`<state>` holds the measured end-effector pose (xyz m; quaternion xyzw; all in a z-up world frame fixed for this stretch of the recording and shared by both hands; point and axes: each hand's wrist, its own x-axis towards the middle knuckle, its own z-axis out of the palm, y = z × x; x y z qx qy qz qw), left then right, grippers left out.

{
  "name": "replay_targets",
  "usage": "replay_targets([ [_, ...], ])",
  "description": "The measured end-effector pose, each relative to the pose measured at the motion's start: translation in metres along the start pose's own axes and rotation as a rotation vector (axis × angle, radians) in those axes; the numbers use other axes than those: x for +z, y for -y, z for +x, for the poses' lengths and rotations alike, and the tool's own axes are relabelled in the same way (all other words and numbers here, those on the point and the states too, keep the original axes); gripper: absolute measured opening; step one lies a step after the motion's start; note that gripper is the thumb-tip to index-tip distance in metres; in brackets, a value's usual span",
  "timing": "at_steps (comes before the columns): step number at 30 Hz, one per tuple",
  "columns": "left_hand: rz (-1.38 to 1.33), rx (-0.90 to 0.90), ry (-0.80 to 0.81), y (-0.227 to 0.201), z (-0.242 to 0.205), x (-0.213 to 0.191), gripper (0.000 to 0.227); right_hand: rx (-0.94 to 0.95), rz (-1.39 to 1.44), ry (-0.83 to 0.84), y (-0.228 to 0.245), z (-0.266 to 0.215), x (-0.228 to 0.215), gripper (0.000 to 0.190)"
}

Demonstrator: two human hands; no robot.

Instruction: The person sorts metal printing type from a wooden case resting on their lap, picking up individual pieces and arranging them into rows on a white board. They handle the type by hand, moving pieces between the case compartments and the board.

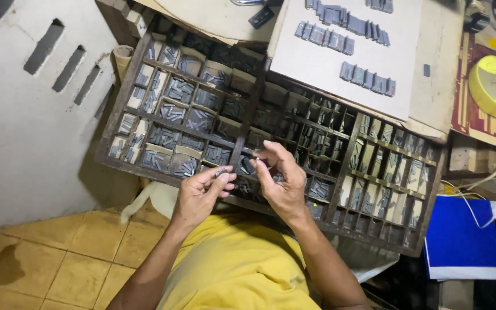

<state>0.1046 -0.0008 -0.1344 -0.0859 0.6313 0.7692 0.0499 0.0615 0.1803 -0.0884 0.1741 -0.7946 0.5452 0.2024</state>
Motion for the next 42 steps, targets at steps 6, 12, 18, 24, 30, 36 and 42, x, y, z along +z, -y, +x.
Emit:
replay_targets([
  [6, 0.086, 0.042, 0.003, -0.002, -0.006, -0.005, 0.028, 0.104, -0.08, 0.108, -0.016, -0.033, -0.017, 0.016],
  [12, 0.161, 0.064, 0.02, -0.008, -0.01, -0.01, 0.027, 0.315, -0.265, -0.028, -0.042, -0.054, -0.061, 0.013],
  [18, 0.307, 0.246, 0.071, -0.018, -0.009, 0.004, 0.022, 0.275, -0.237, -0.093, -0.058, -0.036, -0.054, 0.013],
  [24, 0.345, 0.426, 0.102, -0.032, -0.004, 0.018, 0.022, 0.105, -0.284, -0.012, -0.016, -0.012, -0.043, 0.024],
  [30, 0.379, 0.515, 0.212, -0.024, 0.004, 0.019, 0.026, 0.122, -0.012, 0.165, 0.012, -0.03, -0.024, 0.016],
  [36, 0.398, 0.534, 0.217, -0.017, 0.006, 0.022, 0.032, 0.105, 0.059, 0.134, 0.015, -0.025, -0.021, 0.018],
  [42, 0.392, 0.481, 0.249, -0.015, 0.006, 0.019, 0.029, 0.139, 0.105, 0.143, 0.009, -0.03, -0.022, 0.014],
])
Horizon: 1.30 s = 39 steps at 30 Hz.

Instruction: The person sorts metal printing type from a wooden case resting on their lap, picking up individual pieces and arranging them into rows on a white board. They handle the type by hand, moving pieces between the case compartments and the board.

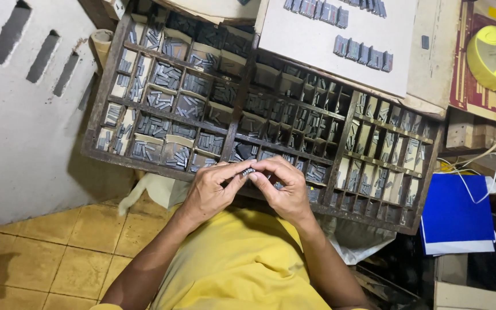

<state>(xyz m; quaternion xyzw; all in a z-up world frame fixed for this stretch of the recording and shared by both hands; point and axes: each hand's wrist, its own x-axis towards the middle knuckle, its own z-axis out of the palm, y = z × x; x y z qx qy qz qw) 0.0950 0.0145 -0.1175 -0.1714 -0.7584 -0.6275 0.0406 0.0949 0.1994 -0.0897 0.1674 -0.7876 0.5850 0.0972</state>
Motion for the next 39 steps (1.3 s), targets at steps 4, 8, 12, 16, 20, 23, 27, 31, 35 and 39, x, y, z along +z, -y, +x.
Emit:
replay_targets([
  [4, -0.017, -0.013, -0.003, -0.007, 0.0, 0.001, 0.027, 0.01, 0.021, 0.019, -0.009, -0.006, 0.001, 0.01],
  [8, -0.093, -0.14, -0.062, -0.009, -0.005, -0.007, 0.023, 0.177, 0.192, -0.001, -0.028, -0.004, 0.003, 0.007],
  [12, -0.103, -0.22, -0.12, -0.015, -0.018, -0.024, 0.024, 0.255, 0.098, 0.001, -0.047, 0.024, 0.014, 0.009],
  [16, -0.087, -0.227, -0.163, -0.013, -0.027, -0.034, 0.025, 0.14, 0.045, 0.035, -0.049, 0.061, 0.054, 0.01],
  [20, -0.105, -0.253, -0.185, -0.015, -0.028, -0.037, 0.025, -0.088, -0.159, 0.075, -0.048, 0.092, 0.097, 0.011],
  [23, -0.113, -0.271, -0.192, -0.014, -0.028, -0.039, 0.025, -0.119, -0.198, 0.078, -0.058, 0.103, 0.115, 0.012],
  [27, -0.155, -0.303, -0.205, -0.004, -0.032, -0.038, 0.026, 0.0, -0.172, 0.071, -0.056, 0.108, 0.12, 0.014],
  [31, -0.186, -0.317, -0.212, 0.0, -0.033, -0.036, 0.026, 0.066, -0.13, 0.005, -0.052, 0.101, 0.115, 0.012],
  [35, -0.396, -0.447, -0.217, 0.017, -0.033, -0.032, 0.032, -0.1, -0.041, -0.007, -0.04, 0.088, 0.101, 0.028],
  [39, -0.477, -0.514, -0.241, 0.024, -0.034, -0.032, 0.036, -0.153, 0.04, -0.028, -0.026, 0.075, 0.092, 0.032],
])
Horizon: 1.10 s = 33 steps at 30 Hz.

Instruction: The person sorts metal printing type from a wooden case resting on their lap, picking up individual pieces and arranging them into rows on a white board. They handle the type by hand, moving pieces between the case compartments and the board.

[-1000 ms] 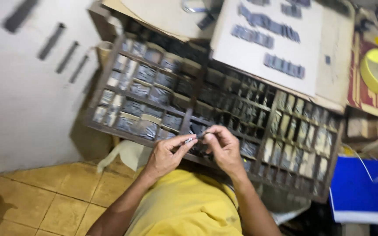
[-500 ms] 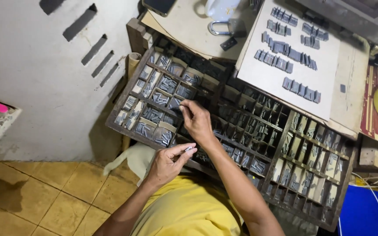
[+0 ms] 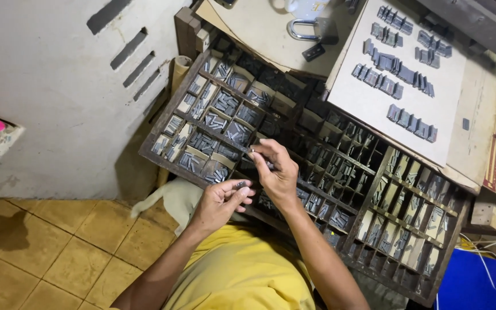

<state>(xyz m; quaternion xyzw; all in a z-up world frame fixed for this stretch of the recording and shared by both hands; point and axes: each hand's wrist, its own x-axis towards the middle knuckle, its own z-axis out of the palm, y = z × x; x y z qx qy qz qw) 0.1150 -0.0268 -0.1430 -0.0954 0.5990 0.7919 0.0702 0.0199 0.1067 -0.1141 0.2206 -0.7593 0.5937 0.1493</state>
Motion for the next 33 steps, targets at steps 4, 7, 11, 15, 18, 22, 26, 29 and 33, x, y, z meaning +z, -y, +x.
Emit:
replay_targets([
  [4, -0.007, -0.003, -0.006, 0.001, 0.0, 0.001, 0.038, 0.0, 0.029, -0.003, 0.001, -0.002, -0.003, 0.033],
  [7, -0.006, 0.024, 0.012, 0.007, 0.0, -0.001, 0.037, 0.014, 0.039, 0.002, 0.002, -0.005, -0.006, 0.031],
  [11, 0.054, 0.079, 0.006, 0.01, 0.0, -0.002, 0.032, -0.016, -0.092, 0.023, 0.001, -0.014, -0.016, 0.022],
  [15, 0.179, 0.109, -0.034, -0.002, -0.001, -0.004, 0.027, 0.046, -0.166, 0.043, -0.004, -0.035, -0.039, 0.019],
  [18, 0.178, 0.131, -0.051, 0.006, 0.001, -0.003, 0.027, 0.175, -0.222, 0.056, -0.003, -0.042, -0.059, 0.014],
  [22, 0.31, 0.275, -0.067, -0.036, -0.017, 0.006, 0.023, 0.234, -0.196, 0.093, -0.011, -0.039, -0.054, 0.013],
  [26, 0.355, 0.536, 0.077, -0.039, -0.034, 0.018, 0.019, 0.291, -0.039, 0.247, -0.003, -0.021, -0.019, 0.011],
  [29, 0.36, 0.611, 0.129, -0.038, -0.039, 0.022, 0.02, 0.316, 0.045, 0.386, 0.009, -0.009, 0.008, 0.01],
  [33, 0.404, 0.651, 0.085, -0.027, -0.036, 0.019, 0.02, 0.234, -0.092, 0.6, 0.012, -0.004, 0.02, 0.012],
])
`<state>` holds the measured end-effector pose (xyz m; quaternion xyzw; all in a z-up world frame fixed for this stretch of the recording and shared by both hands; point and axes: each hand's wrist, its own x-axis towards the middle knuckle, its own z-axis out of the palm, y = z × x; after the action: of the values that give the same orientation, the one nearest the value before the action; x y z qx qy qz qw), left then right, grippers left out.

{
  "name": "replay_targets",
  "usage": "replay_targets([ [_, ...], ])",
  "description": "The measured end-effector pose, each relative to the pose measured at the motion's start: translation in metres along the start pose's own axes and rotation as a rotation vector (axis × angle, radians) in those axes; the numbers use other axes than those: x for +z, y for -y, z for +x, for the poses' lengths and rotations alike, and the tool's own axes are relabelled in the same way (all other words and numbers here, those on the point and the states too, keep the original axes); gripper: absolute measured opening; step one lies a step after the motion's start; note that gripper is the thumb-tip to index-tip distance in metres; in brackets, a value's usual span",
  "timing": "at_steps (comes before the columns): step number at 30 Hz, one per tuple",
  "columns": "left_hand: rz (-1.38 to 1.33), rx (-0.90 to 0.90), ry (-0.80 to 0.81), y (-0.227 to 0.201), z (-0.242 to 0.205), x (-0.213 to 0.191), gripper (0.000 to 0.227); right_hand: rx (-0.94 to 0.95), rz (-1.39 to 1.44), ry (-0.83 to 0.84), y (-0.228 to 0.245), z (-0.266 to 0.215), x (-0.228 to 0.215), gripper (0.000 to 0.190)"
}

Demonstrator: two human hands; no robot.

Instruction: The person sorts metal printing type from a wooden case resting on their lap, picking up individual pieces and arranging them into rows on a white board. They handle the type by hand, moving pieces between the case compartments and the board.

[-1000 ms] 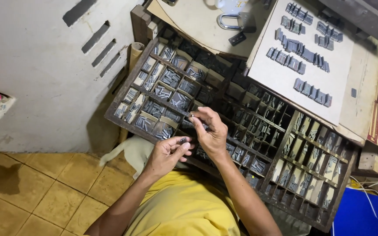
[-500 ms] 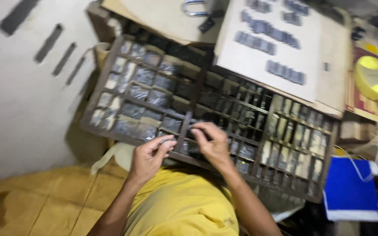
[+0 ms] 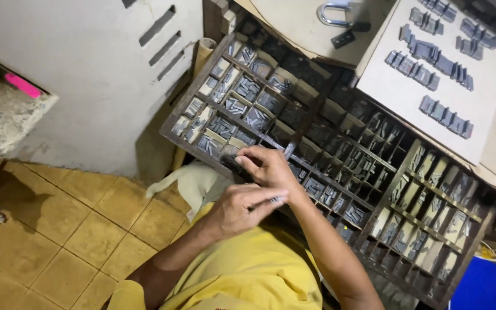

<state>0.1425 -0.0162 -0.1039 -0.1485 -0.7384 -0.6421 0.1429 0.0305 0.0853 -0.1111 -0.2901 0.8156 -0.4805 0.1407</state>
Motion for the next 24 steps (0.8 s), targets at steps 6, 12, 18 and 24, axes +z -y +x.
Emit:
replay_targets([
  [6, 0.045, -0.106, -0.016, 0.011, 0.006, -0.019, 0.023, -0.125, -0.041, -0.214, -0.006, -0.028, -0.034, 0.013],
  [12, 0.076, -0.074, -0.006, 0.006, 0.015, -0.021, 0.025, -0.195, 0.054, -0.241, 0.014, -0.069, -0.053, 0.015],
  [18, 0.074, -0.085, 0.017, 0.004, 0.016, -0.019, 0.031, -0.279, 0.069, -0.27, 0.022, -0.072, -0.038, 0.014],
  [24, 0.063, -0.129, 0.012, 0.007, 0.009, -0.025, 0.024, -0.098, 0.341, -0.333, 0.003, -0.067, -0.038, 0.009],
])
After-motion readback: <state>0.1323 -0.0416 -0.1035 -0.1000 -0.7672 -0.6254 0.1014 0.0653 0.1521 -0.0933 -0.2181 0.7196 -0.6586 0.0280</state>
